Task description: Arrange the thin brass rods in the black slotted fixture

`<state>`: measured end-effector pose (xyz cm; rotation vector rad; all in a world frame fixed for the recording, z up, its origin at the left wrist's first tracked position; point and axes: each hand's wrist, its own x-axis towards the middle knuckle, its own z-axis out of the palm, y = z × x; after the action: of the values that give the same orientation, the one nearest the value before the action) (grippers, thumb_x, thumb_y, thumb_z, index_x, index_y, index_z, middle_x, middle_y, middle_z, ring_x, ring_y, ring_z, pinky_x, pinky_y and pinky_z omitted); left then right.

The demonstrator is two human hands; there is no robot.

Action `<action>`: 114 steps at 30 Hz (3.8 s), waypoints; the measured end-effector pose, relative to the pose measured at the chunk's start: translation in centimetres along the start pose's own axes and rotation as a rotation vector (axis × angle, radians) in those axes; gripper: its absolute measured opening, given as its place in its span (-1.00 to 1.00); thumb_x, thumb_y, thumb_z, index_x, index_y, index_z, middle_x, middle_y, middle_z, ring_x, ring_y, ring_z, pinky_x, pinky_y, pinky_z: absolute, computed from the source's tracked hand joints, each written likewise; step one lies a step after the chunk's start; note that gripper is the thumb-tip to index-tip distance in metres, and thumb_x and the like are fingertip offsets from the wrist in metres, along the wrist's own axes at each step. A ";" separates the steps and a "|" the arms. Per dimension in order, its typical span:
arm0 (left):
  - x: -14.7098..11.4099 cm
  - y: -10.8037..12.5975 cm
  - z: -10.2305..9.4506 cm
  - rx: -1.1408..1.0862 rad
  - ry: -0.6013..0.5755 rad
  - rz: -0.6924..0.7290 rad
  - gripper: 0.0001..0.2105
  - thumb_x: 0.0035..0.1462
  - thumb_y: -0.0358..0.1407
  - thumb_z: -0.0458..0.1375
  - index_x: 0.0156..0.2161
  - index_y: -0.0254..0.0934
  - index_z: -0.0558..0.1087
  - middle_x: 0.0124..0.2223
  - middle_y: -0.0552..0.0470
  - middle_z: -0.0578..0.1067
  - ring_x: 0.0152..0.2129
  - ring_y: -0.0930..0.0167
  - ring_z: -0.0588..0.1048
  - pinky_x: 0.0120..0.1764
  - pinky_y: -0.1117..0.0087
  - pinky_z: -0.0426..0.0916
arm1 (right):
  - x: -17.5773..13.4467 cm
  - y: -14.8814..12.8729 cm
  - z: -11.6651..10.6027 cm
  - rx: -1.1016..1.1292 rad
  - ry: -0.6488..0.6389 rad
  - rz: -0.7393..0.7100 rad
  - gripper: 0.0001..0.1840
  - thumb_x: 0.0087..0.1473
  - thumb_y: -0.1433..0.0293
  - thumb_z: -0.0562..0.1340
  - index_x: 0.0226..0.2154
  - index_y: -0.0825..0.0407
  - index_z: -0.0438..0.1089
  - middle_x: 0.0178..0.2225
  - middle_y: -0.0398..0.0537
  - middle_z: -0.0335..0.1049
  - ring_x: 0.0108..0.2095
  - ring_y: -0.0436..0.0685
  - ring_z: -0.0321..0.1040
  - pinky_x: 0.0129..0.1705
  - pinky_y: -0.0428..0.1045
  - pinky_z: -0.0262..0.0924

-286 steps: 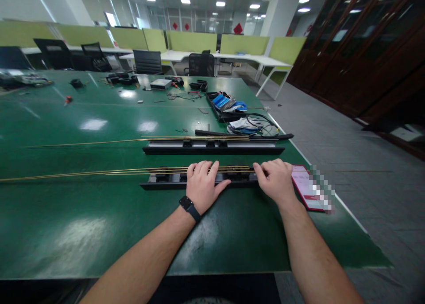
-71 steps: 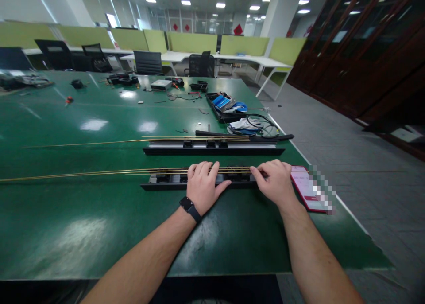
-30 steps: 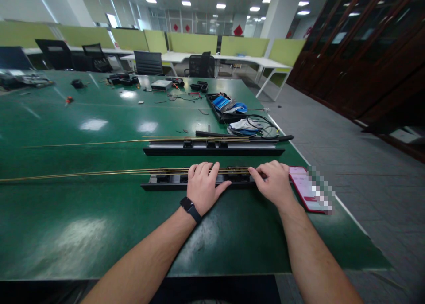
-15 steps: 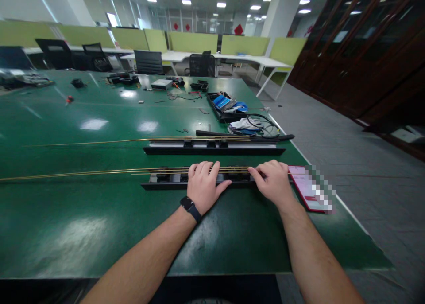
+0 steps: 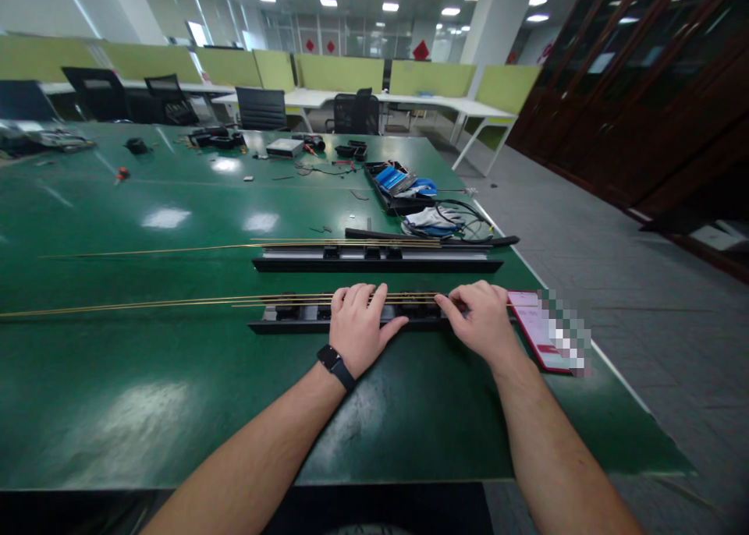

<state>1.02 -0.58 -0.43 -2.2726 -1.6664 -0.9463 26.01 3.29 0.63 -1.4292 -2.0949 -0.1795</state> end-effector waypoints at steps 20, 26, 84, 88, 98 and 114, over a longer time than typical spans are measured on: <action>0.0 -0.1 0.1 0.004 -0.008 0.001 -0.46 0.26 0.07 0.24 0.17 -0.25 0.47 0.09 -0.18 0.57 0.08 0.14 0.48 0.15 0.04 0.19 | 0.0 0.0 0.3 -0.011 0.010 0.003 -0.52 0.28 0.01 0.22 -0.51 -0.01 0.40 -0.52 -0.12 0.41 -0.32 0.14 0.27 -0.10 0.12 -0.07; 0.0 0.0 0.1 0.003 -0.007 0.003 -0.46 0.26 0.08 0.23 0.17 -0.25 0.48 0.09 -0.18 0.57 0.08 0.15 0.48 0.15 0.05 0.19 | 0.0 0.5 0.3 -0.054 0.017 0.024 -0.46 0.31 0.00 0.17 -0.55 -0.01 0.40 -0.52 -0.08 0.41 -0.31 0.14 0.24 -0.10 0.14 -0.11; 0.1 0.0 0.0 0.001 -0.006 -0.002 -0.48 0.25 0.07 0.25 0.17 -0.23 0.49 0.09 -0.17 0.58 0.07 0.14 0.48 0.14 0.05 0.19 | 0.2 -0.2 0.0 -0.029 -0.013 0.035 -0.43 0.34 -0.02 0.12 -0.52 -0.02 0.44 -0.50 -0.07 0.44 -0.32 0.14 0.26 -0.11 0.13 -0.09; 0.1 -0.1 0.0 0.002 -0.009 0.002 -0.47 0.26 0.08 0.24 0.17 -0.25 0.48 0.09 -0.18 0.58 0.07 0.15 0.48 0.15 0.05 0.18 | 0.2 0.1 0.2 -0.087 0.008 0.030 -0.41 0.38 0.02 0.09 -0.57 0.00 0.40 -0.50 -0.05 0.45 -0.30 0.14 0.26 -0.10 0.14 -0.10; 0.0 0.0 0.1 -0.004 -0.003 0.001 -0.47 0.26 0.07 0.24 0.17 -0.25 0.48 0.09 -0.19 0.58 0.07 0.14 0.49 0.14 0.04 0.19 | 0.0 -0.2 -0.1 -0.012 -0.009 0.049 -0.49 0.31 -0.02 0.16 -0.48 -0.01 0.40 -0.47 -0.07 0.46 -0.30 0.15 0.28 -0.08 0.14 -0.07; -0.1 -0.2 0.4 0.005 -0.005 0.009 -0.45 0.26 0.09 0.23 0.17 -0.26 0.47 0.08 -0.18 0.57 0.07 0.14 0.48 0.15 0.05 0.19 | 0.0 0.5 0.1 -0.052 0.009 0.064 -0.46 0.30 0.02 0.17 -0.58 0.00 0.37 -0.54 -0.09 0.38 -0.33 0.13 0.23 -0.12 0.12 -0.11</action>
<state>0.93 -0.35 -0.81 -2.2790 -1.6578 -0.9338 26.38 3.56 0.46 -1.5207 -2.0476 -0.2161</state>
